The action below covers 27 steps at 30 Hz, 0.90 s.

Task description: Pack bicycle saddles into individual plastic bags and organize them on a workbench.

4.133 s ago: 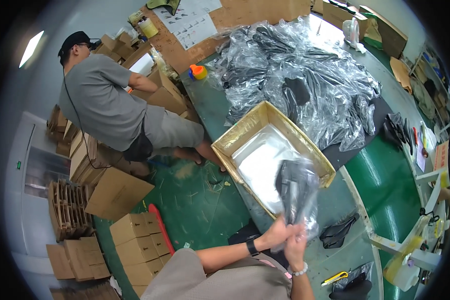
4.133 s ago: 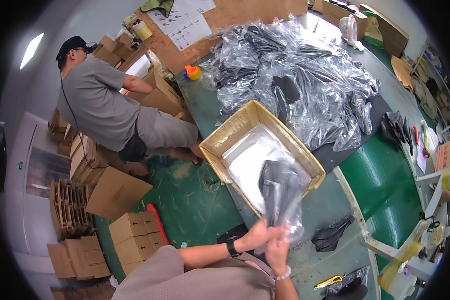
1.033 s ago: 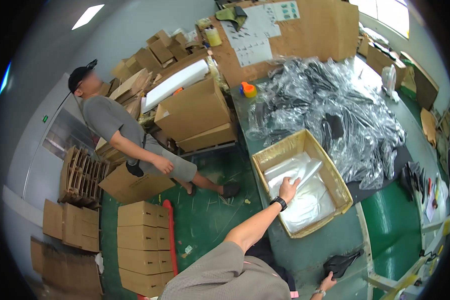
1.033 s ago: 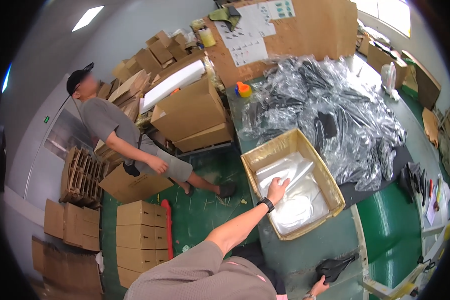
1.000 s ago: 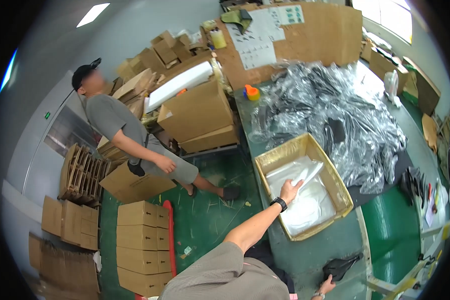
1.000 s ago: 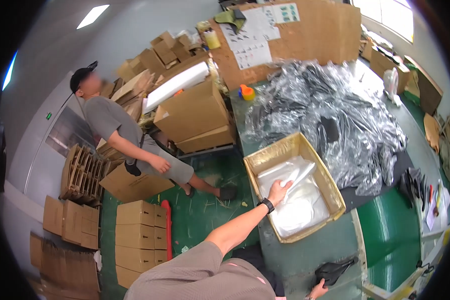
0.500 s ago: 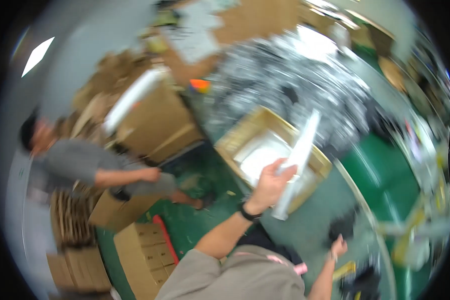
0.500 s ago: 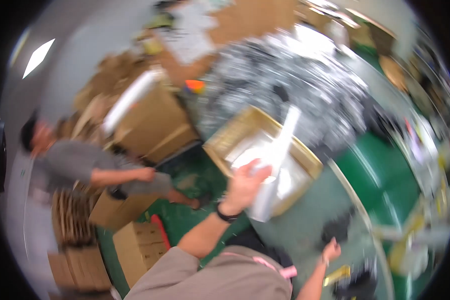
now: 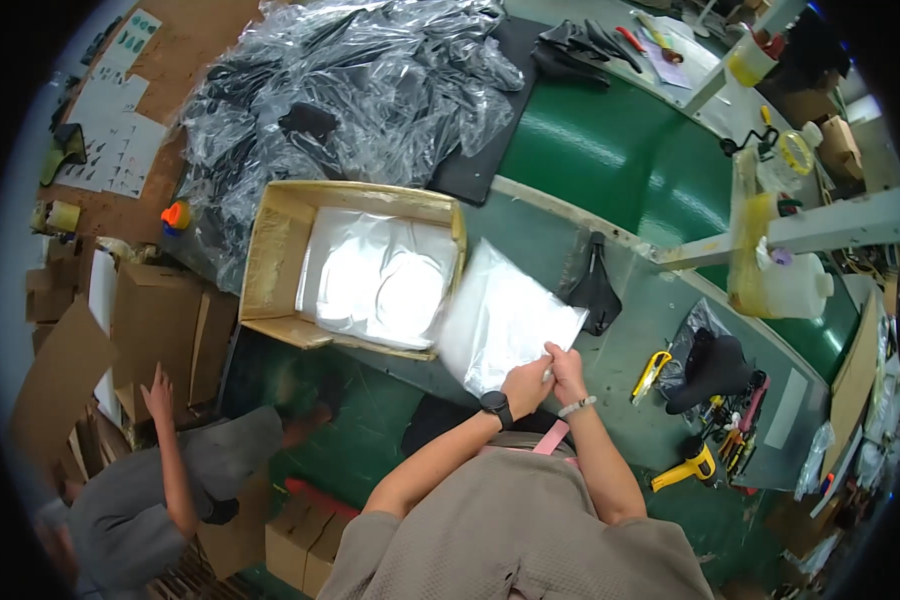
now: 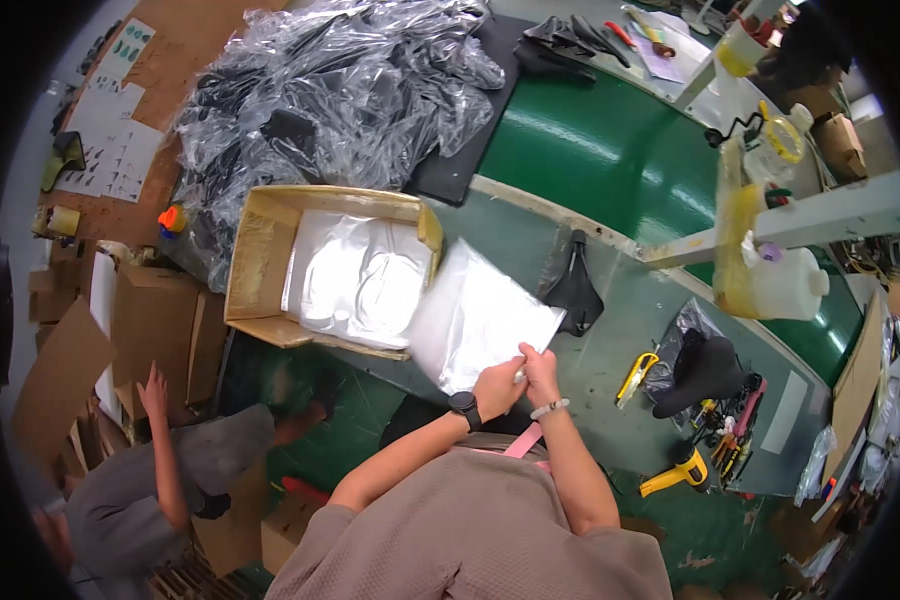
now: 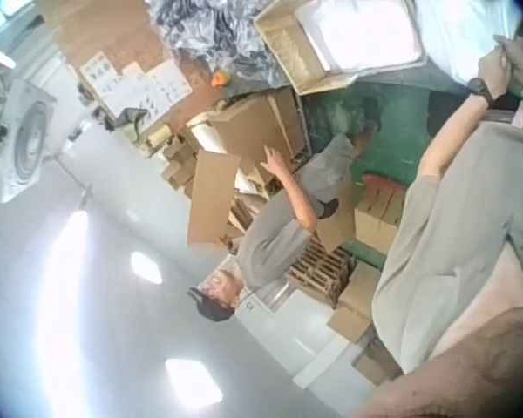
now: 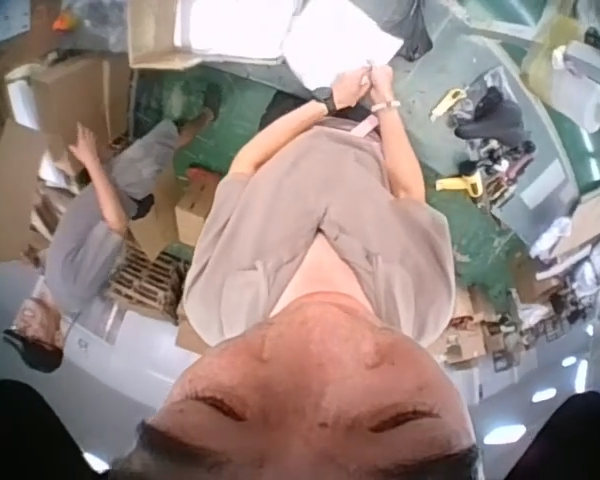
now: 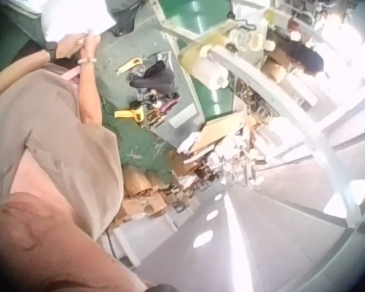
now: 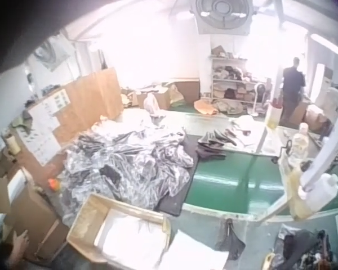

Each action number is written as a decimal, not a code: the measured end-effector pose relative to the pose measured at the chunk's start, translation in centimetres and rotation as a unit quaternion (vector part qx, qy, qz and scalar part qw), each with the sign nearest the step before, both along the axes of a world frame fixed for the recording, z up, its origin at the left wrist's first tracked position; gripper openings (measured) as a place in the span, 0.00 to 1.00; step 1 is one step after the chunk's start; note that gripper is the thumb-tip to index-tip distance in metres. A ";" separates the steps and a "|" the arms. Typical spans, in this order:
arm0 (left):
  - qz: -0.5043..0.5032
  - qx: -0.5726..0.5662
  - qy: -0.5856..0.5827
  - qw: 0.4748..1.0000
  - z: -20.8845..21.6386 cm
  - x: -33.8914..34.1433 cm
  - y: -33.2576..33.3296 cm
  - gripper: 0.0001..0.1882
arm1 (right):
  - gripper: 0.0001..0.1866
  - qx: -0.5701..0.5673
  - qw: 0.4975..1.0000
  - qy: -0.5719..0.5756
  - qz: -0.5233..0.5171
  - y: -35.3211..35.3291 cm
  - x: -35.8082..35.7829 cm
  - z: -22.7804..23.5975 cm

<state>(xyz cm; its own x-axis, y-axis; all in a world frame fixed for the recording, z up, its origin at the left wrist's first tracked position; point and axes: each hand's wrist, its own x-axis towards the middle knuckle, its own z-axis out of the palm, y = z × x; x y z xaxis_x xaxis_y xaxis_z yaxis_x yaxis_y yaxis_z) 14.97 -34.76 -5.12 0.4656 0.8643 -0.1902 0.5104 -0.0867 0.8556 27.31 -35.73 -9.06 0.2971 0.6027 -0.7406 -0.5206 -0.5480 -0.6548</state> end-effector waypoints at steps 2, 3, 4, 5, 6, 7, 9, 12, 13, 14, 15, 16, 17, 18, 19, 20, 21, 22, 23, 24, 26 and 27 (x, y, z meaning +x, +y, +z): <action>-0.073 -0.031 0.048 0.996 2.1 -1.2 0.7 0.24 | 0.11 -0.032 0.998 -0.060 0.014 -0.1 0.2 0.3; -0.062 -0.019 0.053 0.996 4.5 -2.2 2.2 0.26 | 0.09 -0.062 0.990 -0.129 0.017 -0.3 0.8 0.5; 0.039 0.070 0.013 0.997 4.7 -3.5 2.7 0.24 | 0.12 -0.056 0.983 -0.171 0.021 -1.2 2.0 -2.5; 0.116 0.146 0.048 0.981 4.8 -5.4 4.0 0.21 | 0.13 -0.024 0.980 -0.194 0.048 -0.9 2.3 -1.6; 0.175 0.158 0.067 0.969 4.5 -7.6 5.5 0.20 | 0.13 -0.018 0.980 -0.191 0.050 -0.5 2.6 -0.1; 0.196 0.215 0.164 0.943 3.9 -9.5 6.5 0.23 | 0.14 -0.010 0.980 -0.190 0.052 0.1 2.8 0.8; 0.148 0.190 0.260 0.935 2.2 -12.3 8.2 0.27 | 0.15 -0.002 0.977 -0.203 0.069 0.5 3.4 0.8; 0.076 0.029 0.318 0.945 -1.2 -14.2 8.2 0.23 | 0.17 0.002 0.967 -0.222 0.124 2.1 2.8 2.4; 0.086 0.015 0.312 0.946 -1.7 -14.3 8.3 0.20 | 0.18 -0.005 0.961 -0.232 0.152 2.8 2.7 3.3; 0.096 0.002 0.307 0.947 -2.2 -14.7 8.4 0.18 | 0.18 -0.006 0.960 -0.233 0.153 3.3 2.5 3.9; 0.090 0.001 0.304 0.948 -2.2 -15.3 8.6 0.18 | 0.17 0.016 0.961 -0.233 0.147 3.2 2.4 4.3; 0.111 0.008 0.325 0.939 -2.0 -16.8 8.7 0.17 | 0.16 0.039 0.961 -0.231 0.145 3.3 2.2 4.5; 0.131 0.016 0.345 0.929 -1.6 -18.5 8.9 0.15 | 0.16 0.037 0.962 -0.230 0.144 3.3 1.8 4.7; 0.143 0.003 0.342 0.929 -1.2 -20.8 9.3 0.16 | 0.15 0.067 0.959 -0.219 0.165 3.4 1.3 4.9; 0.155 -0.010 0.341 0.927 -0.8 -23.5 9.7 0.16 | 0.14 0.097 0.956 -0.207 0.186 3.5 0.6 5.1; 0.153 0.007 0.349 0.925 -0.8 -26.5 10.2 0.16 | 0.14 0.099 0.956 -0.203 0.186 3.8 -0.4 5.6; 0.151 0.024 0.356 0.922 -1.0 -28.5 10.6 0.16 | 0.13 0.096 0.959 -0.154 0.217 4.3 -1.5 6.4; 0.152 0.024 0.358 0.921 -0.5 -28.5 11.0 0.16 | 0.12 0.094 0.959 -0.104 0.246 5.1 -2.7 7.5; 0.145 -0.010 0.381 0.913 0.0 -28.6 11.4 0.16 | 0.12 0.090 0.957 -0.073 0.267 5.9 -4.0 8.9; 0.135 -0.044 0.402 0.905 0.6 -28.4 11.9 0.18 | 0.11 0.085 0.954 -0.044 0.284 6.7 -5.4 10.6; 0.176 0.115 0.364 0.907 1.4 -26.4 11.8 0.19 | 0.11 0.116 0.946 -0.015 0.303 7.2 -7.6 11.7; 0.214 0.268 0.314 0.886 2.0 -25.0 11.7 0.21 | 0.11 0.146 0.935 0.014 0.323 7.5 -8.4 12.2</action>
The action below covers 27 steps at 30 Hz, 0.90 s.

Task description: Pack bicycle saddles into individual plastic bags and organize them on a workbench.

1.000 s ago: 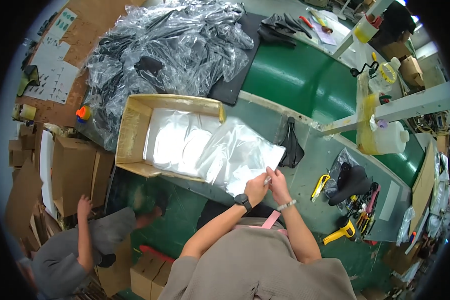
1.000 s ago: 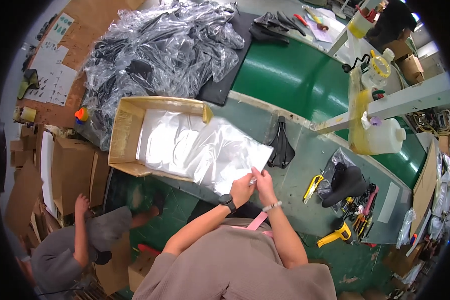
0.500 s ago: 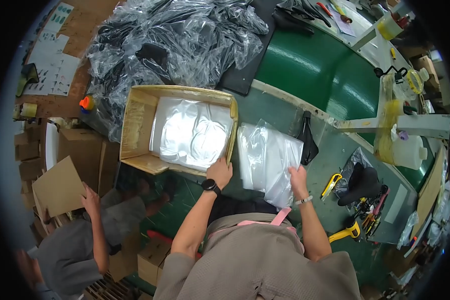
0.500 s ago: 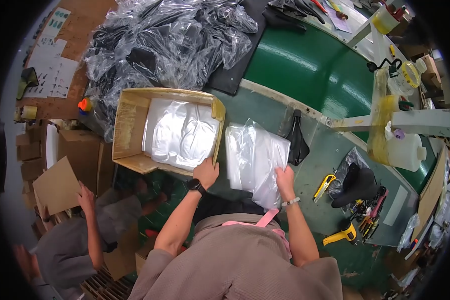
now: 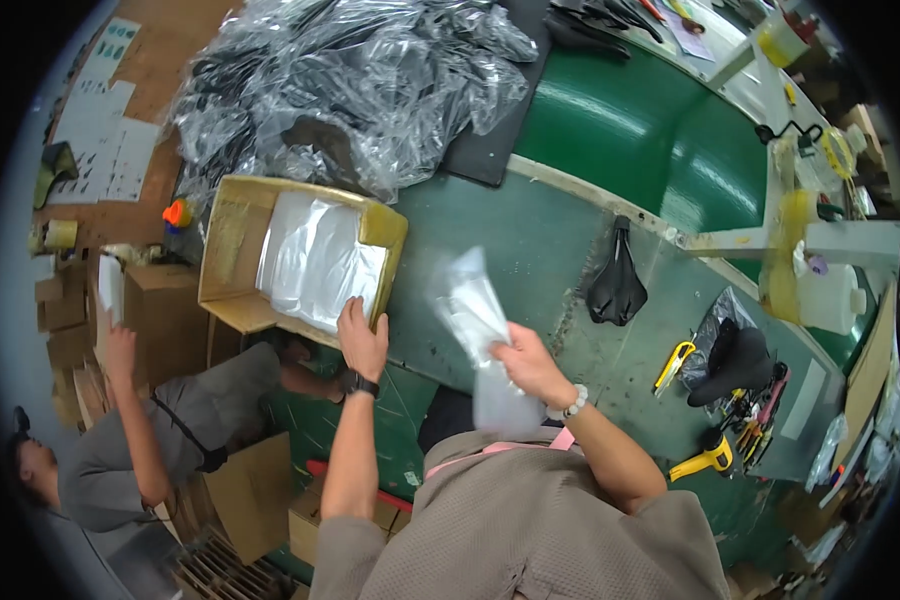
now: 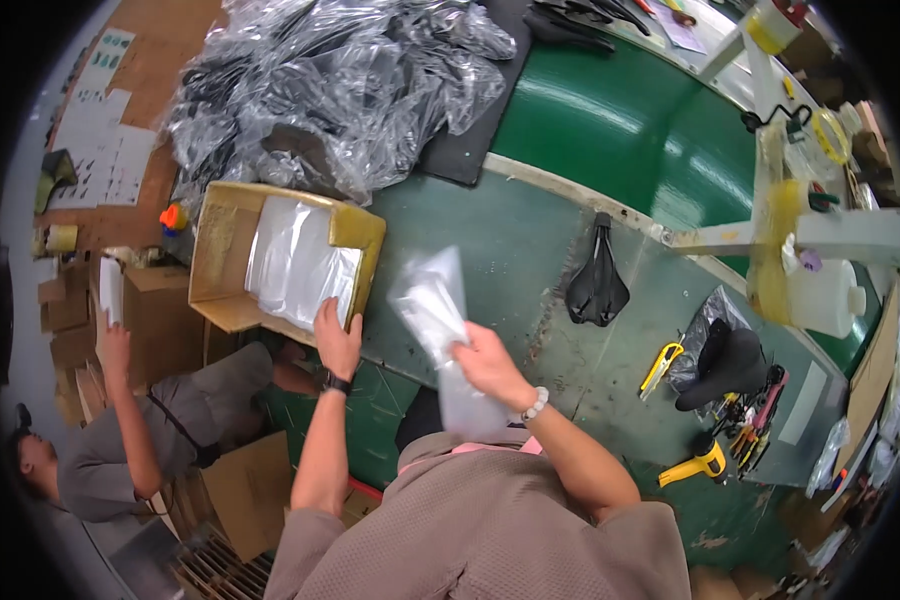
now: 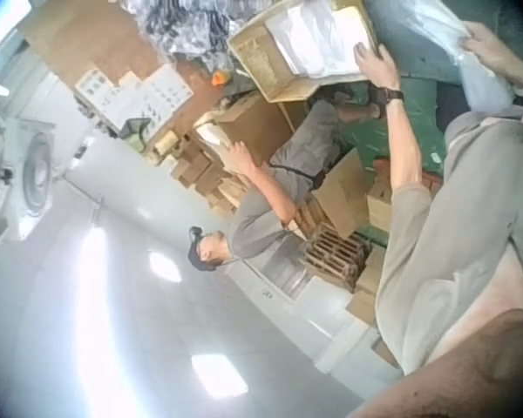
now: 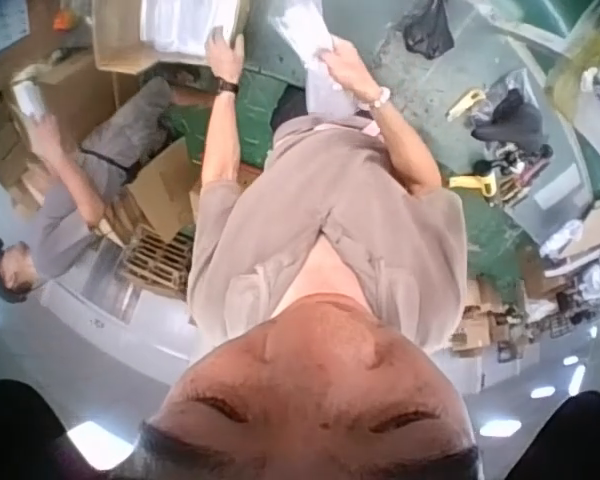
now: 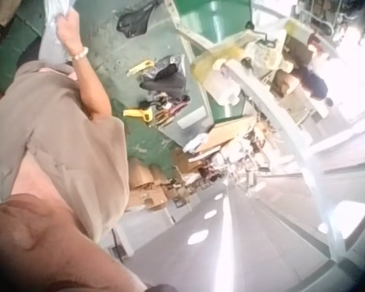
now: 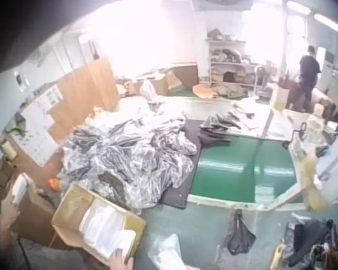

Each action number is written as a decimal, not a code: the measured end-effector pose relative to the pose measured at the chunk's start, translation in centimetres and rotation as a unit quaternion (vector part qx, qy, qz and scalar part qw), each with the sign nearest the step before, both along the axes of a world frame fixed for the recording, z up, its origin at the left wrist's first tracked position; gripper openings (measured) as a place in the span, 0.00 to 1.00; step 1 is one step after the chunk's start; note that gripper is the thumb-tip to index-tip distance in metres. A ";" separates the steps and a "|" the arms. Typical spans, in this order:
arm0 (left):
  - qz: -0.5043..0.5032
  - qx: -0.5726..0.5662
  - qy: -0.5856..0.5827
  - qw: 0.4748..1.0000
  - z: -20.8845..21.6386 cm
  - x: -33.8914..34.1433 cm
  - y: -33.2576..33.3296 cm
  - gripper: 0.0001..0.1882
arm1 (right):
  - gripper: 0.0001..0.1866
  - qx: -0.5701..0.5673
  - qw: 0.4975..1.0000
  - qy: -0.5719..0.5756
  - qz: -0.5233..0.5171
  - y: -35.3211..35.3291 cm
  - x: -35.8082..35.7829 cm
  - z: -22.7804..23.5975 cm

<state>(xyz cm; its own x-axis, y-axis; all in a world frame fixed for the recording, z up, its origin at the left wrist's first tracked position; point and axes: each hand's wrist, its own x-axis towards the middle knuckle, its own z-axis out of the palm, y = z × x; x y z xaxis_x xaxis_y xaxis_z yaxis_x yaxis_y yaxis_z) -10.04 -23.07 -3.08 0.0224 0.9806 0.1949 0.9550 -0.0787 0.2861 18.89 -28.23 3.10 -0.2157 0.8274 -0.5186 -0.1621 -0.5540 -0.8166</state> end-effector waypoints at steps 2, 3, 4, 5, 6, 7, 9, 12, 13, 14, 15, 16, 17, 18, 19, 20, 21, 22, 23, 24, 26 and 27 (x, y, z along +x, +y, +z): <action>0.029 -0.042 -0.074 0.996 2.7 2.7 -1.2 0.25 | 0.11 -0.001 0.996 0.092 0.012 0.8 -0.5 4.2; 0.054 -0.039 -0.165 0.984 3.2 3.3 -1.8 0.24 | 0.12 -0.023 0.990 0.140 0.020 1.0 0.1 5.3; 0.080 -0.036 -0.255 0.963 3.2 3.9 -2.2 0.24 | 0.12 -0.024 0.990 0.139 0.022 1.1 0.8 5.7; 0.121 -0.049 -0.350 0.928 2.9 4.5 -2.4 0.23 | 0.13 -0.058 0.982 0.180 -0.021 1.1 1.7 5.8; 0.123 -0.050 -0.351 0.927 2.8 4.8 -2.4 0.23 | 0.13 -0.092 0.969 0.221 -0.065 1.1 2.7 5.9; 0.119 -0.052 -0.339 0.932 2.5 5.1 -2.3 0.23 | 0.14 -0.085 0.972 0.205 -0.077 1.2 3.9 4.1; 0.083 -0.038 -0.259 0.961 0.2 5.1 -2.1 0.25 | 0.16 -0.105 0.978 0.164 -0.070 1.3 5.8 -1.4; 0.007 -0.031 -0.063 0.997 -2.9 6.5 -1.7 0.27 | 0.21 -0.075 0.995 -0.029 -0.053 -1.3 7.1 -14.5; -0.016 -0.057 -0.024 0.998 -4.2 6.3 -2.1 0.29 | 0.23 -0.043 0.983 -0.177 -0.026 -1.7 7.3 -16.8; -0.015 -0.061 -0.027 0.998 -4.6 6.7 -2.5 0.29 | 0.26 -0.028 0.961 -0.265 -0.076 -2.4 6.9 -16.5; -0.040 -0.055 -0.021 0.997 -4.7 7.4 -3.2 0.29 | 0.25 0.030 0.936 -0.336 -0.098 -2.4 7.0 -15.2; -0.065 -0.047 -0.016 0.997 -4.7 8.4 -3.7 0.29 | 0.24 0.092 0.902 -0.404 -0.118 -1.8 7.6 -13.5; -0.098 -0.067 -0.053 0.991 -4.8 9.7 -4.4 0.29 | 0.24 0.117 0.878 -0.448 -0.125 -0.8 8.8 -12.4; -0.102 -0.071 -0.056 0.991 -4.9 11.2 -4.9 0.29 | 0.24 0.137 0.850 -0.491 -0.132 0.0 10.3 -11.6; -0.166 -0.112 -0.039 0.979 -4.8 12.3 -5.8 0.29 | 0.24 0.175 0.800 -0.555 -0.145 1.4 11.8 -11.5; -0.230 -0.153 -0.022 0.961 -4.9 13.2 -6.5 0.30 | 0.24 0.191 0.764 -0.594 -0.166 3.3 12.7 -10.4; -0.232 -0.155 -0.021 0.960 -5.4 13.9 -6.9 0.30 | 0.26 0.191 0.731 -0.632 -0.171 5.0 13.9 -10.4; -0.250 -0.171 -0.025 0.953 -6.3 14.3 -7.4 0.29 | 0.28 0.185 0.704 -0.666 -0.164 6.5 14.9 -11.2; -0.271 -0.189 -0.030 0.943 -6.9 14.8 -7.9 0.29 | 0.30 0.158 0.681 -0.698 -0.152 7.6 15.9 -12.1; -0.275 -0.190 -0.031 0.942 -6.9 15.5 -7.9 0.29 | 0.30 0.154 0.680 -0.700 -0.153 8.2 16.7 -12.7; -0.243 -0.243 0.005 0.939 -6.8 16.7 -7.8 0.32 | 0.30 0.021 0.696 -0.714 -0.076 8.8 18.1 -13.8; -0.241 -0.243 0.006 0.940 -7.0 16.6 -7.8 0.32 | 0.30 0.030 0.688 -0.723 -0.055 9.2 18.3 -14.0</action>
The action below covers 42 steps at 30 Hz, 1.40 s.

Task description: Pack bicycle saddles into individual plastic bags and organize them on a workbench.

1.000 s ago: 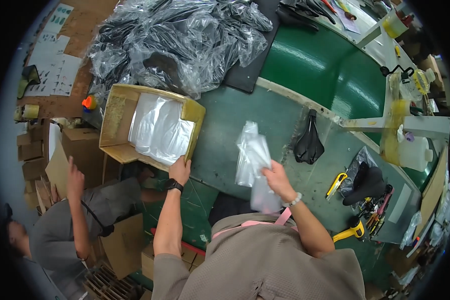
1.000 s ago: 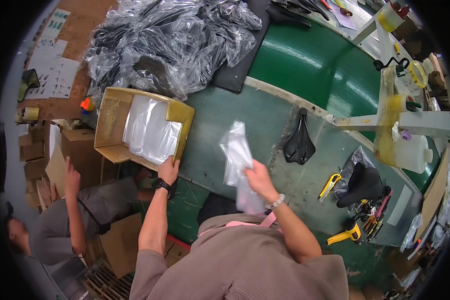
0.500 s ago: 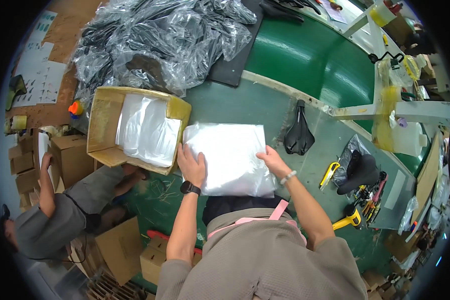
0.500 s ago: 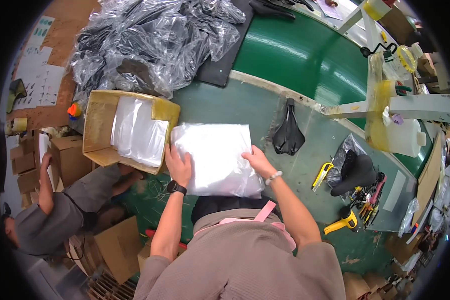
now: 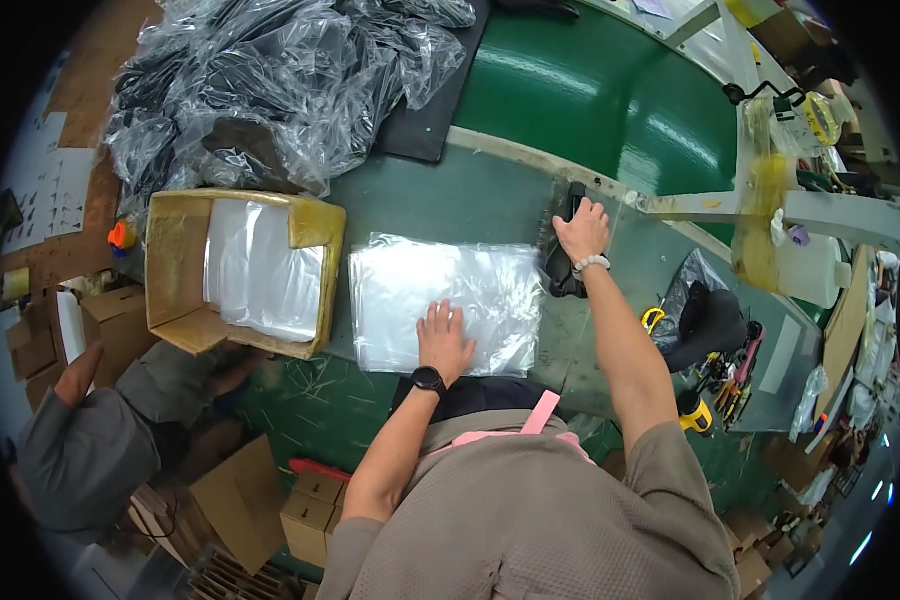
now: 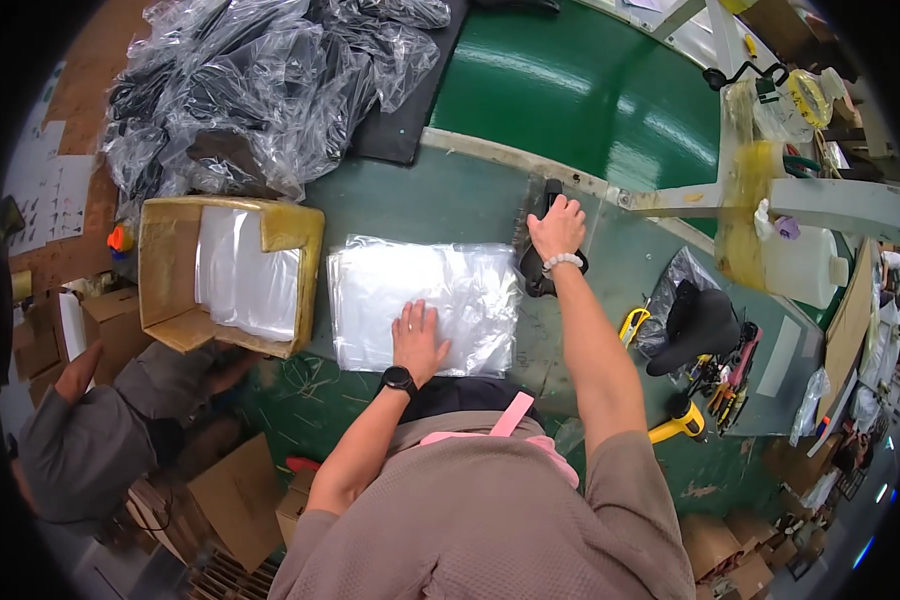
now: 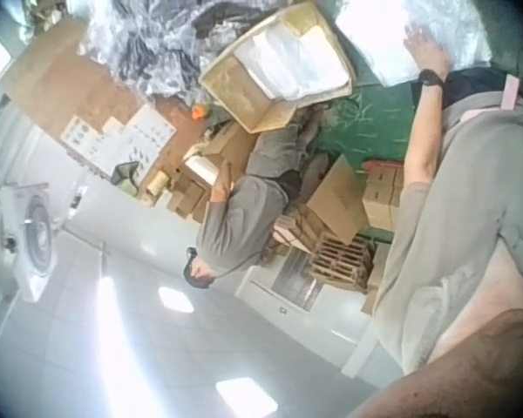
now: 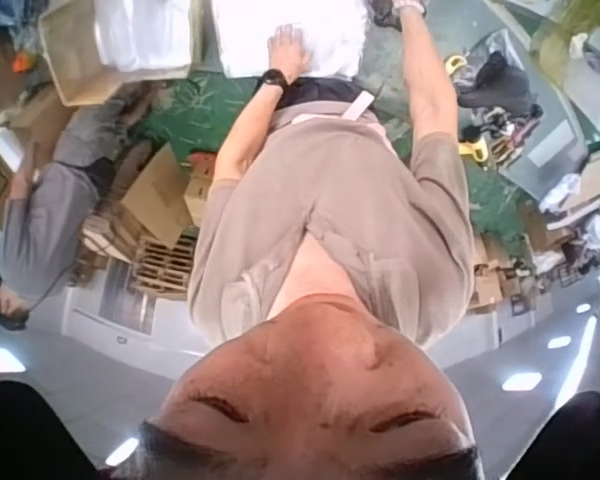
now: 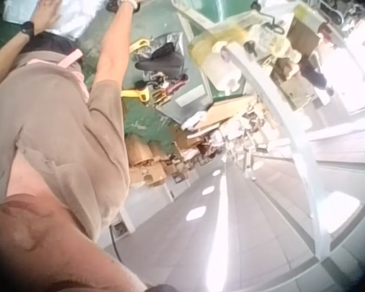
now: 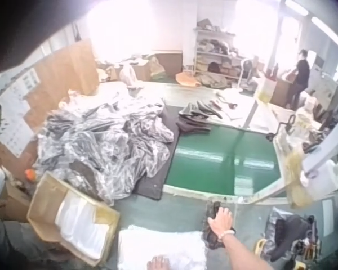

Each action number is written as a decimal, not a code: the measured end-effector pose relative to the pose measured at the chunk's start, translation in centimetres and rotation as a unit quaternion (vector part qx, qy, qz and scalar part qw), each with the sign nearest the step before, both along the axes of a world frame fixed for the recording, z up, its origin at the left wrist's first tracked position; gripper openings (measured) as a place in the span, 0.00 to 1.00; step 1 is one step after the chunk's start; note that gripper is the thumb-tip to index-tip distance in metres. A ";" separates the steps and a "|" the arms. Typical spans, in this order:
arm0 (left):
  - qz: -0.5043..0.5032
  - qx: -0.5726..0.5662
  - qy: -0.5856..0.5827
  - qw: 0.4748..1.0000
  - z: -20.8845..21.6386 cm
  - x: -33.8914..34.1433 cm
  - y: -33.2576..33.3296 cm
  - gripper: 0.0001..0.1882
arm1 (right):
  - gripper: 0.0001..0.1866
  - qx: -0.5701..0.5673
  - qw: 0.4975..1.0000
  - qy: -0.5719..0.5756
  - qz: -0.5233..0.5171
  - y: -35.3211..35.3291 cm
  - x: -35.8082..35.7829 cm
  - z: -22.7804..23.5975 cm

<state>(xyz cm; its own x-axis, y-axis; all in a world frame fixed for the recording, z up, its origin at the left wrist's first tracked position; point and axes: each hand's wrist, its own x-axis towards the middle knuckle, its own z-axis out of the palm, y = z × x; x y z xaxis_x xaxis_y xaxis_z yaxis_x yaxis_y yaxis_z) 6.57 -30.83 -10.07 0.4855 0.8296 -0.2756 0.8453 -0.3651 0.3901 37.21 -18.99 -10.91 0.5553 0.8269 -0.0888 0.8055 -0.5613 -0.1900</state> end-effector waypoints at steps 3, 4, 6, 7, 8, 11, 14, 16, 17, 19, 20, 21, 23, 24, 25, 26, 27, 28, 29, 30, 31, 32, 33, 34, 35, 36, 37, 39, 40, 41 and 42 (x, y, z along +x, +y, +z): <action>0.026 0.006 0.018 0.999 -0.5 -1.1 0.7 0.34 | 0.28 -0.021 0.998 0.052 -0.010 -0.1 1.1 0.2; 0.037 0.019 0.019 0.999 -0.8 -1.4 1.3 0.34 | 0.28 -0.024 0.998 0.054 -0.011 -0.5 1.3 0.5; 0.053 0.017 0.020 0.998 -0.8 -1.8 2.4 0.35 | 0.29 0.011 0.993 0.114 -0.037 -0.9 1.9 1.5; 0.051 0.017 0.020 0.998 0.0 -1.2 2.9 0.35 | 0.29 0.011 0.993 0.114 -0.040 -1.4 2.2 2.0; 0.044 0.046 0.023 0.998 0.7 -0.4 3.3 0.32 | 0.30 0.070 0.989 0.126 -0.023 -2.5 2.3 2.8; 0.025 0.031 -0.014 0.999 1.0 2.1 3.1 0.26 | 0.31 0.248 0.940 0.230 -0.048 -5.5 0.2 8.1; 0.019 -0.027 -0.078 0.996 0.8 6.6 2.5 0.21 | 0.25 0.345 0.903 0.245 -0.075 -11.5 -0.8 9.9; 0.034 -0.036 -0.088 0.995 0.1 8.6 1.9 0.18 | 0.23 0.337 0.909 0.235 -0.070 -15.6 -2.0 8.3; 0.044 -0.033 -0.091 0.994 -1.0 9.0 1.8 0.16 | 0.22 0.333 0.913 0.229 -0.057 -17.5 -2.2 6.0; 0.061 -0.030 -0.085 0.994 -2.8 8.8 1.4 0.14 | 0.21 0.245 0.897 0.338 -0.142 -21.2 -2.9 3.4; 0.039 -0.036 -0.092 0.994 -3.4 8.7 1.6 0.13 | 0.20 0.151 0.861 0.431 -0.222 -21.7 -3.1 2.7; 0.010 -0.046 -0.103 0.994 -3.3 8.7 1.8 0.12 | 0.20 0.149 0.860 0.436 -0.222 -22.1 -3.2 2.9; 0.038 -0.074 -0.125 0.989 -2.9 8.2 2.2 0.10 | 0.17 0.152 0.696 0.658 -0.246 -22.8 -3.2 3.2; 0.046 -0.121 -0.160 0.979 -2.9 7.7 2.4 0.11 | 0.15 0.143 0.638 0.702 -0.282 -23.2 -3.2 3.2; 0.053 -0.168 -0.196 0.965 -2.8 7.3 2.6 0.11 | 0.15 0.147 0.635 0.704 -0.282 -22.8 -2.9 2.7; 0.085 -0.192 -0.187 0.960 -2.8 7.0 2.6 0.12 | 0.15 0.123 0.616 0.722 -0.290 -22.0 -2.5 1.9; 0.083 -0.192 -0.185 0.960 -2.8 6.6 2.4 0.12 | 0.15 0.096 0.597 0.739 -0.298 -21.3 -2.3 1.3; 0.094 -0.220 -0.196 0.951 -3.0 6.3 2.4 0.12 | 0.12 0.094 0.592 0.736 -0.316 -20.3 -2.7 1.1; 0.105 -0.248 -0.208 0.940 -3.1 6.1 2.2 0.13 | 0.12 0.096 0.591 0.736 -0.317 -19.5 -2.9 0.8; 0.101 -0.248 -0.208 0.941 -3.1 6.2 2.1 0.13 | 0.10 0.057 0.611 0.732 -0.295 -18.9 -3.0 0.0; 0.117 -0.273 -0.227 0.927 -2.9 6.3 1.9 0.13 | 0.09 0.018 0.631 0.727 -0.272 -18.0 -3.3 0.1; 0.131 -0.299 -0.246 0.913 -2.8 6.4 1.7 0.14 | 0.11 0.046 0.628 0.717 -0.299 -17.6 -4.5 0.3; 0.129 -0.297 -0.247 0.913 -2.6 6.5 1.8 0.14 | 0.11 0.050 0.628 0.717 -0.297 -16.9 -5.9 0.3; 0.146 -0.317 -0.260 0.900 -2.2 6.8 1.4 0.14 | 0.10 0.078 0.687 0.667 -0.277 -16.8 -7.1 0.1; 0.163 -0.338 -0.272 0.886 -1.9 7.2 1.1 0.14 | 0.09 0.105 0.742 0.611 -0.256 -16.8 -8.0 0.1; 0.169 -0.340 -0.260 0.888 -2.2 6.6 0.8 0.15 | 0.09 0.104 0.740 0.615 -0.252 -16.3 -9.4 0.6; 0.173 -0.337 -0.259 0.889 -2.8 6.1 0.6 0.15 | 0.09 0.117 0.762 0.594 -0.230 -15.8 -10.5 1.1; 0.172 -0.337 -0.297 0.877 -3.7 5.1 0.1 0.14 | 0.09 0.127 0.782 0.575 -0.206 -15.6 -11.3 1.1; 0.166 -0.340 -0.299 0.876 -3.2 5.2 0.5 0.14 | 0.09 0.117 0.832 0.510 -0.187 -15.8 -10.4 0.2; 0.291 -0.390 -0.377 0.788 -2.6 4.7 1.1 0.12 | 0.09 0.105 0.876 0.441 -0.167 -16.1 -9.5 -0.6; 0.413 -0.422 -0.442 0.675 -2.1 3.7 2.0 0.11 | 0.09 0.117 0.885 0.415 -0.175 -16.0 -9.3 -0.7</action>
<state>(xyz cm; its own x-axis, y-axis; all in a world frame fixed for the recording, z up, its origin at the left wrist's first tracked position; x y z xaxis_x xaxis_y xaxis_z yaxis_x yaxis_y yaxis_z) 10.23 -28.88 -12.17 0.2382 0.6463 -0.7249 -0.0741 0.7563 0.6500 27.88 -35.04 -11.59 0.6046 0.6672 -0.4351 0.1191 -0.6158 -0.7788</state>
